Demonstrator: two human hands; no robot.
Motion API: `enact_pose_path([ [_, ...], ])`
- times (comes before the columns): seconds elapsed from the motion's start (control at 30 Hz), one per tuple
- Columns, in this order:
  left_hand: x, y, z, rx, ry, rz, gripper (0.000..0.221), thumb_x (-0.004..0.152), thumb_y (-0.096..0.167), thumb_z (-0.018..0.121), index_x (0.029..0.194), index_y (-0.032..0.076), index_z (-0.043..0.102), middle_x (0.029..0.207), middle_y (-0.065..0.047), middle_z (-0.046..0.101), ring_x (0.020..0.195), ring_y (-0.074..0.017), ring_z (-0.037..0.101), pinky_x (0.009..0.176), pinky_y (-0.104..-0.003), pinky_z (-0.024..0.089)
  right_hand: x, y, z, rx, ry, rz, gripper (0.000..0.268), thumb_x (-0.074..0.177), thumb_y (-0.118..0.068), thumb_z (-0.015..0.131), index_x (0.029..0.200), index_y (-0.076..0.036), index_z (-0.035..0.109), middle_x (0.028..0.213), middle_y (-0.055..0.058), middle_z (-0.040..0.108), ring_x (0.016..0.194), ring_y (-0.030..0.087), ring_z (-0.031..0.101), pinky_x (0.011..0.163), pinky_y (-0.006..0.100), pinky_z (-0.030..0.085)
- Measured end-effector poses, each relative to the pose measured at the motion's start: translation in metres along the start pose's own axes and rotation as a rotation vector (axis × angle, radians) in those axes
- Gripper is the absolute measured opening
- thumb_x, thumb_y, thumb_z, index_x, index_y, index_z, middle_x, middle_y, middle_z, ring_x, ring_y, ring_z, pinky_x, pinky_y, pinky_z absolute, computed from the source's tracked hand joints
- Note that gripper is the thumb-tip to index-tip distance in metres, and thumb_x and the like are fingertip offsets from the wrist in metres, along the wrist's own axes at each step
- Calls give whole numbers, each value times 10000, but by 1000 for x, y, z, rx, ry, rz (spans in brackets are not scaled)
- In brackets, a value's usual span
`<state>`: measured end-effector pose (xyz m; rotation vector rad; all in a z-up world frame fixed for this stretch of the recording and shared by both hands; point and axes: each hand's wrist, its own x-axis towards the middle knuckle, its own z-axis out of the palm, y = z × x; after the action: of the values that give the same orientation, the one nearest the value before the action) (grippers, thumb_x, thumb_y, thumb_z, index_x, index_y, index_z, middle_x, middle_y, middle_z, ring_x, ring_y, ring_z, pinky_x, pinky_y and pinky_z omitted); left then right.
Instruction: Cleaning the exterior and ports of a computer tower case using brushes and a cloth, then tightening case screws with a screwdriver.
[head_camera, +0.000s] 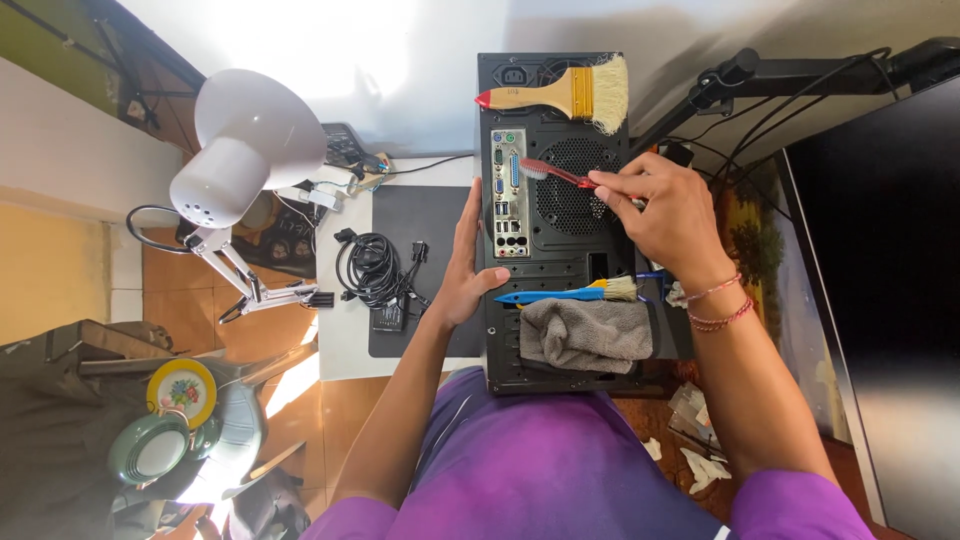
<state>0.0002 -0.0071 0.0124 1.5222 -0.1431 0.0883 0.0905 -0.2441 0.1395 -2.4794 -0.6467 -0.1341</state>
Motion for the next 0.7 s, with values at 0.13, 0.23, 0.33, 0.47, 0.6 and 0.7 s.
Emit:
enact_pose_path([
  [0.13, 1, -2, 1, 5, -2, 15, 1222, 751, 567, 665, 1698, 96, 52, 1788, -161, 111, 1657, -338, 137, 1332, -545, 146, -12, -26, -3, -95, 31, -23, 169, 937, -220, 773, 1091, -168, 819, 832, 40, 674, 677, 244, 630, 596, 371, 460],
  [0.23, 0, 0, 0, 30, 5, 3, 1212, 740, 554, 651, 1696, 96, 62, 1786, -156, 106, 1652, -331, 139, 1323, -534, 159, -21, -52, -9, -189, -44, -30, 176, 923, -260, 732, 1049, -181, 827, 809, 30, 681, 668, 262, 644, 577, 395, 470],
  [0.33, 0, -1, 1, 36, -2, 5, 1224, 735, 548, 656, 1697, 96, 49, 1789, -155, 110, 1653, -327, 153, 1331, -524, 148, -20, -60, 0, -305, -108, -32, 204, 931, -305, 690, 1011, -167, 817, 782, 49, 676, 656, 289, 658, 558, 412, 496],
  [0.47, 1, -2, 1, 26, 3, 17, 1222, 730, 546, 655, 1702, 99, 65, 1786, -160, 126, 1661, -326, 147, 1326, -523, 156, -6, -56, 26, -360, -106, -99, 226, 980, -256, 636, 1040, -62, 736, 792, 94, 659, 676, 309, 670, 567, 428, 512],
  [0.6, -2, -1, 1, 28, -3, 21, 1200, 758, 552, 649, 1700, 99, 59, 1790, -166, 114, 1663, -327, 142, 1326, -522, 159, -10, -70, 28, -325, -186, -76, 235, 945, -225, 632, 995, -1, 681, 837, 142, 662, 656, 351, 665, 586, 440, 529],
  [0.7, -1, -6, -1, 36, -3, 38, 1202, 756, 556, 652, 1699, 98, 62, 1782, -171, 131, 1655, -330, 160, 1322, -516, 171, -22, -74, 29, -289, -272, -61, 239, 960, -208, 614, 970, 24, 669, 856, 159, 660, 681, 358, 676, 617, 442, 548],
])
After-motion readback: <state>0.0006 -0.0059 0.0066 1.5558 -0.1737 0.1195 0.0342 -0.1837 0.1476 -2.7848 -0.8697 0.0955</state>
